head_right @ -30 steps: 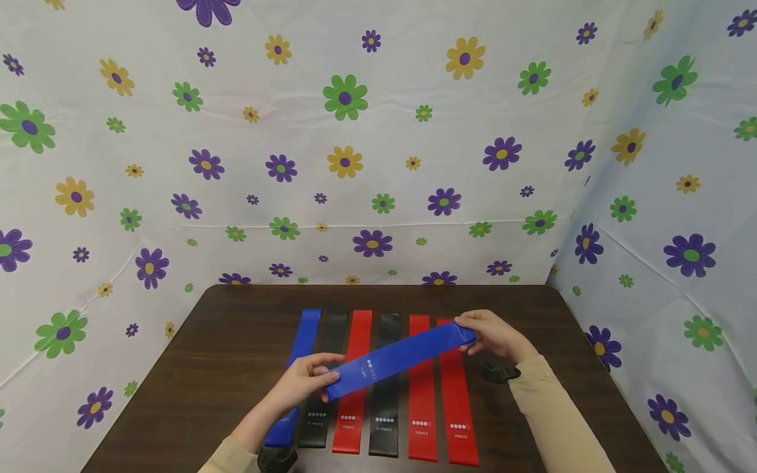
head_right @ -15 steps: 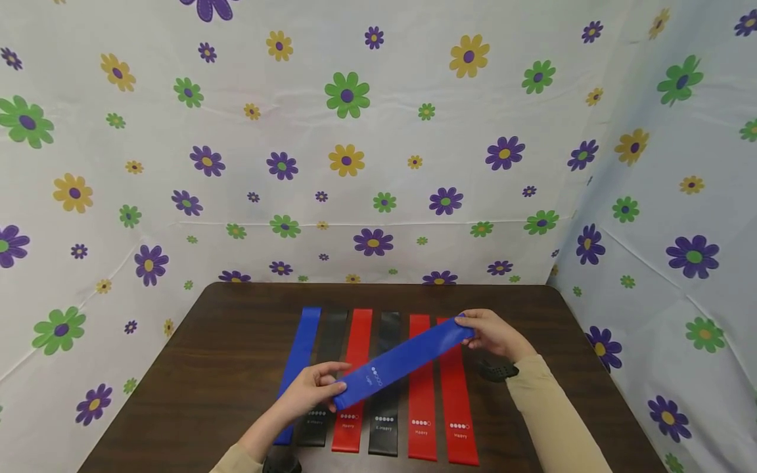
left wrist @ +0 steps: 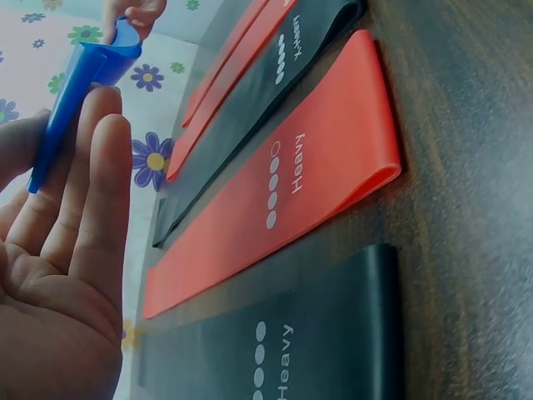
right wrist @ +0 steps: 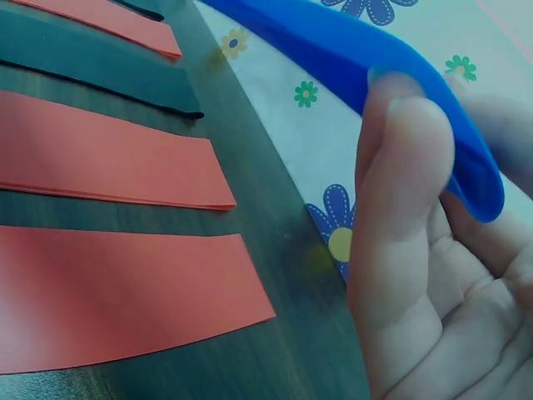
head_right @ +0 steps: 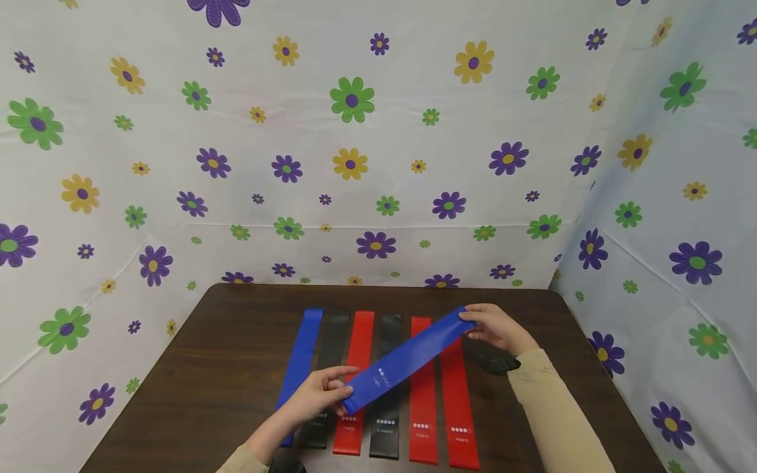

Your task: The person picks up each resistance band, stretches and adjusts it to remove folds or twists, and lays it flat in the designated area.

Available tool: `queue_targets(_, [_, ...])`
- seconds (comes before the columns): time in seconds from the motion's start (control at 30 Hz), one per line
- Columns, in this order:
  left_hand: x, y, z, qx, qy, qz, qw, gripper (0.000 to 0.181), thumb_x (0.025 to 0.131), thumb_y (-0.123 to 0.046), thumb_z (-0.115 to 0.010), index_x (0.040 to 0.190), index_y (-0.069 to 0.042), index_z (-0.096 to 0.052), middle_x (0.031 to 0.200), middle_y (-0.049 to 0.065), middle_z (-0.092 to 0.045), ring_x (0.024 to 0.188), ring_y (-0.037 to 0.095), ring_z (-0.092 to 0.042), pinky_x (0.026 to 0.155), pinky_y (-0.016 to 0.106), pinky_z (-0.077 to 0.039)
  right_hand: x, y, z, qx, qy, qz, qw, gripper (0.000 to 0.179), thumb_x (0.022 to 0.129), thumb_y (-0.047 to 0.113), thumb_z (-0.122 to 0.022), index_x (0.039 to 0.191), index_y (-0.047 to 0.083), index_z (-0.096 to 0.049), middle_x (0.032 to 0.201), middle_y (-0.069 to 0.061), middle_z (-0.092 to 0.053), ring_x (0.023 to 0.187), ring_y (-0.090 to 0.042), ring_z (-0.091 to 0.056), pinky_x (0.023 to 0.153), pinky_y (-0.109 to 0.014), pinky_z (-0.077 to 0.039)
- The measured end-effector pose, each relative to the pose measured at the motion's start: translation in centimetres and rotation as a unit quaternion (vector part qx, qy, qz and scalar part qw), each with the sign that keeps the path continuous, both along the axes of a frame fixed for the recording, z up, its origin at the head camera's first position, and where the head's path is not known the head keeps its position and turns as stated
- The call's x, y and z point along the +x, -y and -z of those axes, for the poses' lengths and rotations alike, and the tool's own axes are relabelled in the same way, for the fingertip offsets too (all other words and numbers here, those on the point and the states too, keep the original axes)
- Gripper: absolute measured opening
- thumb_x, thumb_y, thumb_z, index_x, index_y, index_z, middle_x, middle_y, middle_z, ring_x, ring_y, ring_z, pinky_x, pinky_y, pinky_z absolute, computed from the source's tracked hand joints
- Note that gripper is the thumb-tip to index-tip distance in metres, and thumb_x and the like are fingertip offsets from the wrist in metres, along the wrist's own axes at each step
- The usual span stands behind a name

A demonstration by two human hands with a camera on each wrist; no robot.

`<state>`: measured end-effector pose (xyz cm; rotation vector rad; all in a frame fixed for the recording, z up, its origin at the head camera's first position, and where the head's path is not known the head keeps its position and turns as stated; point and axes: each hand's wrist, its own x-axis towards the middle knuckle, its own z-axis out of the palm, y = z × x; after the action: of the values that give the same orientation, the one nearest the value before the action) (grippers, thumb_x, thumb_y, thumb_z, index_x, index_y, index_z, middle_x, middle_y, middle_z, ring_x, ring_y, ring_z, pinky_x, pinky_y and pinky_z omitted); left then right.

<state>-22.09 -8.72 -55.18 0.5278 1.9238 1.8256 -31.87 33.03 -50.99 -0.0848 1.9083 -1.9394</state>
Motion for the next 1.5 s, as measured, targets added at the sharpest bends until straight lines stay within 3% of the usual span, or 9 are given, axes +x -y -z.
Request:
queue_targets(0.27, [0.4,-0.7,0.4,0.015,0.009,0.013,0.9998,0.052,0.093,-0.007,-0.062,0.14,0.004,-0.043,0.086,0.018,-0.07,0.061,0.023,-0.066,0.062,0.052,-0.055,0.2,-0.5,0.3,-0.017,-0.001,-0.002,0.9999,0.013,0.099,0.009,-0.053,0.099,0.011,-0.065,0.089,-0.004,-0.068,0.075,-0.014,-0.066,0.076,-0.029,-0.056])
queue_targets(0.53, [0.7,-1.1,0.3,0.012,0.013,0.023,0.9996,0.053,0.093,-0.008,-0.062,0.141,0.003,-0.042,0.086,0.014,-0.07,0.062,0.017,-0.065,0.061,0.041,-0.057,0.2,-0.5,0.0,-0.067,0.008,-0.002,0.9977,0.021,0.099,0.005,-0.049,0.094,0.01,-0.069,0.089,-0.005,-0.069,0.073,-0.014,-0.068,0.073,-0.027,-0.056])
queue_targets(0.9, [0.9,-1.4,-0.1,0.007,0.016,0.031,0.9994,0.05,0.092,-0.001,-0.058,0.14,0.002,-0.044,0.095,0.016,-0.069,0.072,0.019,-0.067,0.066,0.042,-0.057,0.0,-0.1,-0.2,-0.037,0.003,0.027,0.9989,0.012,0.097,0.007,-0.054,0.094,0.01,-0.065,0.085,-0.003,-0.067,0.072,-0.012,-0.066,0.074,-0.028,-0.056])
queue_targets(1.2, [0.8,-1.3,0.1,0.008,0.003,0.04,0.9992,0.049,0.089,0.005,-0.055,0.137,-0.003,-0.049,0.103,0.015,-0.069,0.081,0.02,-0.068,0.072,0.035,-0.057,-0.2,0.1,-0.5,-0.011,-0.007,0.019,0.9997,0.006,0.097,0.008,-0.055,0.094,0.011,-0.06,0.086,-0.001,-0.065,0.074,-0.013,-0.064,0.076,-0.028,-0.054])
queue_targets(1.37, [0.8,-1.2,0.3,0.014,0.001,0.047,0.9988,0.05,0.089,0.006,-0.054,0.137,-0.005,-0.05,0.103,0.015,-0.069,0.082,0.02,-0.068,0.073,0.035,-0.057,-0.3,0.0,-0.6,0.03,-0.022,0.013,0.9992,0.003,0.096,0.014,-0.057,0.096,0.012,-0.058,0.087,-0.002,-0.06,0.071,-0.013,-0.059,0.069,-0.026,-0.051])
queue_targets(1.5, [0.8,-1.2,0.3,0.003,-0.014,0.047,0.9988,0.047,0.089,0.006,-0.054,0.134,-0.006,-0.054,0.111,0.016,-0.066,0.086,0.019,-0.066,0.074,0.033,-0.056,-0.4,-0.1,-0.7,0.025,-0.027,0.01,0.9993,0.004,0.096,0.013,-0.057,0.096,0.013,-0.062,0.085,-0.001,-0.063,0.069,-0.011,-0.059,0.067,-0.023,-0.051])
